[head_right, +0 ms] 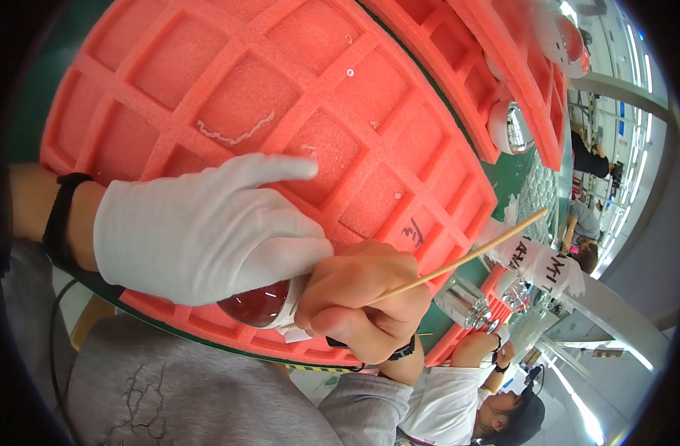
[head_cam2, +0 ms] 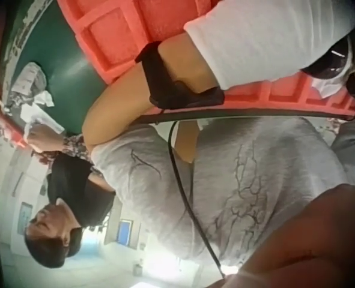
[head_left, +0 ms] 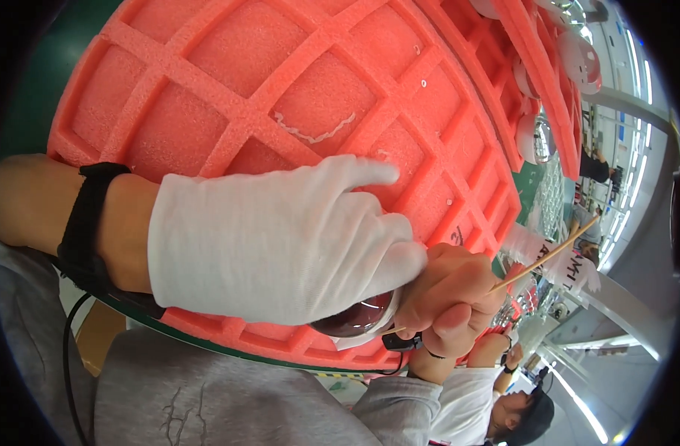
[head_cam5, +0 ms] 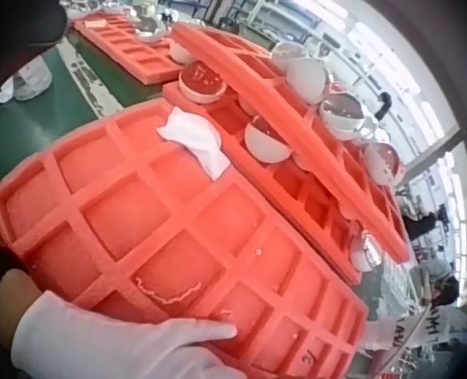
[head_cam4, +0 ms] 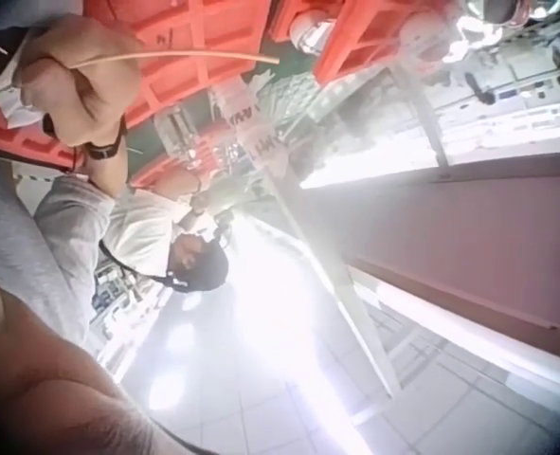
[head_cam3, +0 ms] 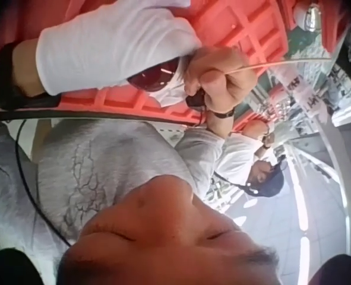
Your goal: The person picks up a sphere from a tray, uses a toothpick to apply a substance to its seam, and then wipes it with a cloth before returning it to the tray.
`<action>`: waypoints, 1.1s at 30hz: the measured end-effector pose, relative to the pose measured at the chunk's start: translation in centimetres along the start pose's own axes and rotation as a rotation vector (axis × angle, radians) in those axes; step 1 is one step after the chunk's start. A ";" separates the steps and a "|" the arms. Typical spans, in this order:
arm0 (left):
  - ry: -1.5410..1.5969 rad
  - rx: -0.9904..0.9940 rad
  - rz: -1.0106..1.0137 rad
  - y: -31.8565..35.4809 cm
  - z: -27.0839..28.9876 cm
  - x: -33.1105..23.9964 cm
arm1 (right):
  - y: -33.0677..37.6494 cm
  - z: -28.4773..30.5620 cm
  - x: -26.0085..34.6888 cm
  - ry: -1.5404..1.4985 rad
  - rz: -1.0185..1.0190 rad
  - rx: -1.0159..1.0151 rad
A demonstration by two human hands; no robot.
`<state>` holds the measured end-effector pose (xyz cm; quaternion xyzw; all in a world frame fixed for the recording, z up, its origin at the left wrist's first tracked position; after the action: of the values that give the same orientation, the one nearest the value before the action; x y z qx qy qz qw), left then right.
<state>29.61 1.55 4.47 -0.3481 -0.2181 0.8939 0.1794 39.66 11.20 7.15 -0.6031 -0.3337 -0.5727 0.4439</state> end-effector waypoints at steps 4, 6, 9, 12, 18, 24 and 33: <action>-0.082 -0.006 -0.051 0.5 0.7 0.0 | 0.2 0.3 -0.4 -0.070 -0.007 -0.038; -0.081 -0.010 -0.059 0.5 1.3 -0.3 | 0.6 0.6 -1.2 -0.234 -0.104 -0.154; -0.260 -0.043 -0.050 0.5 2.0 -0.9 | 0.7 0.6 -1.3 -0.223 -0.155 -0.133; -0.336 -0.038 0.012 0.1 1.2 -1.5 | 0.4 1.0 -1.6 -0.204 -0.202 -0.123; -0.386 -0.060 0.068 -0.3 0.7 -1.2 | 0.0 1.3 -1.8 -0.073 -0.190 -0.138; -0.372 -0.024 0.093 -0.5 0.5 -0.9 | -0.2 0.9 -0.9 0.075 -0.108 -0.166; -0.114 -0.043 0.264 -1.4 1.9 -0.9 | 0.6 -0.1 -0.3 0.127 0.014 -0.170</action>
<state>29.14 1.75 6.95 -0.3263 -0.1994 0.9231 0.0401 40.14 10.94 6.81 -0.6033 -0.2511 -0.6328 0.4153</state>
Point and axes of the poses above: each hand's wrist, its own y-axis away from the middle knuckle, its own z-axis out of the back of the hand, x = y × z, the point moved 6 cm from there along -y, towards the middle knuckle, and after that the axes turned 11 degrees about -x, right-handed, at the moved point
